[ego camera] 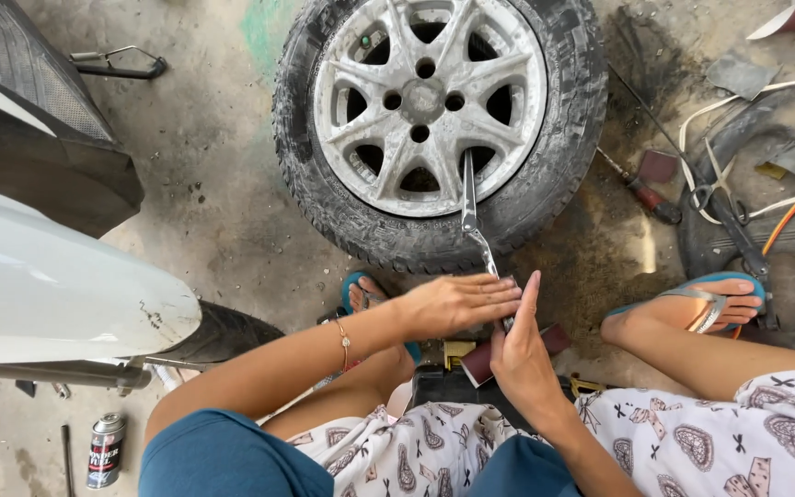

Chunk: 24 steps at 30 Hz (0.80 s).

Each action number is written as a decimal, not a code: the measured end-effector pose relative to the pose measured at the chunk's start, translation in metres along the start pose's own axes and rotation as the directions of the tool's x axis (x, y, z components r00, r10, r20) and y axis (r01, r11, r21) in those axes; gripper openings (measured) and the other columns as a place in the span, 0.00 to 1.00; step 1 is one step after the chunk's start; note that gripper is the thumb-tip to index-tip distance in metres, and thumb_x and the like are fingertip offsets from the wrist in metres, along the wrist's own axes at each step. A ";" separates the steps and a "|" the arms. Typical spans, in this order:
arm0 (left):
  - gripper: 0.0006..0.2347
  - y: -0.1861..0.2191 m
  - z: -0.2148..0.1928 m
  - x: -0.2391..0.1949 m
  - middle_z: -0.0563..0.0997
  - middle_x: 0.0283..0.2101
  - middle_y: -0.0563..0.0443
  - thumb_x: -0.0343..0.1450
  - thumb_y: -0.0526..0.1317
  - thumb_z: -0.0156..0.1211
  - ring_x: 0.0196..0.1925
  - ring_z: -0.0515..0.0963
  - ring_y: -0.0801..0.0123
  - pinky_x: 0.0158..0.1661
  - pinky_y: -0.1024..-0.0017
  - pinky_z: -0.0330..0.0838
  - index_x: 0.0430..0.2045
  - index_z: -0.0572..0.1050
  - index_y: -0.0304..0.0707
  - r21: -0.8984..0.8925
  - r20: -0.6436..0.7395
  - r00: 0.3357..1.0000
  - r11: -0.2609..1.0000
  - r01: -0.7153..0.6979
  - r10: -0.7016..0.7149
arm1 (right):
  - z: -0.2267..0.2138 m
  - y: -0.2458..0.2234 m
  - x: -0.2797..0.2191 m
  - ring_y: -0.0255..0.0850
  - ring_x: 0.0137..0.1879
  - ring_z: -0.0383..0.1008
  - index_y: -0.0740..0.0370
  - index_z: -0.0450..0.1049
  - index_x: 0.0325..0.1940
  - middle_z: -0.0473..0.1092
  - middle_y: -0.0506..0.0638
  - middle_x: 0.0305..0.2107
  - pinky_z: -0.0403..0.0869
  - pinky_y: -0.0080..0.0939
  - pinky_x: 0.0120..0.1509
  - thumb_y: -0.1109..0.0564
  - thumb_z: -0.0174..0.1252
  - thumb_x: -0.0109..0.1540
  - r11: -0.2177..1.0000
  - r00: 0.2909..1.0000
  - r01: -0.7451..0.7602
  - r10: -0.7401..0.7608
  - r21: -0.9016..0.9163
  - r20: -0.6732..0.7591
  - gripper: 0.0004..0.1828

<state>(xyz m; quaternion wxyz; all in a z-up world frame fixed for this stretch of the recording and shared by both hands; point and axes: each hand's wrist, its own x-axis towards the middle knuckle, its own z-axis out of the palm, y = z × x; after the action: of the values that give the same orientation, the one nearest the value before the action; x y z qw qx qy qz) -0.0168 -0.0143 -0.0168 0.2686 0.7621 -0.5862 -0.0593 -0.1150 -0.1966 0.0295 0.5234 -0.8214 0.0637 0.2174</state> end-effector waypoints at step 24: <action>0.25 0.013 0.015 -0.019 0.74 0.64 0.36 0.71 0.19 0.51 0.65 0.77 0.52 0.71 0.58 0.66 0.65 0.64 0.31 -0.055 -0.052 0.965 0.965 0.256 -0.259 | 0.006 0.011 -0.004 0.63 0.75 0.54 0.62 0.19 0.79 0.38 0.79 0.73 0.62 0.55 0.71 0.58 0.43 0.69 0.996 0.999 0.035 -0.038 -0.080 -0.033 0.45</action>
<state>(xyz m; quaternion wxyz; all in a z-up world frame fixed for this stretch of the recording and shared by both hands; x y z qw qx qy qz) -0.0398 -0.0036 -0.0273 0.2940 0.8265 -0.4724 -0.0853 -0.1240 -0.1967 0.0196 0.4930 -0.8463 0.0488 0.1961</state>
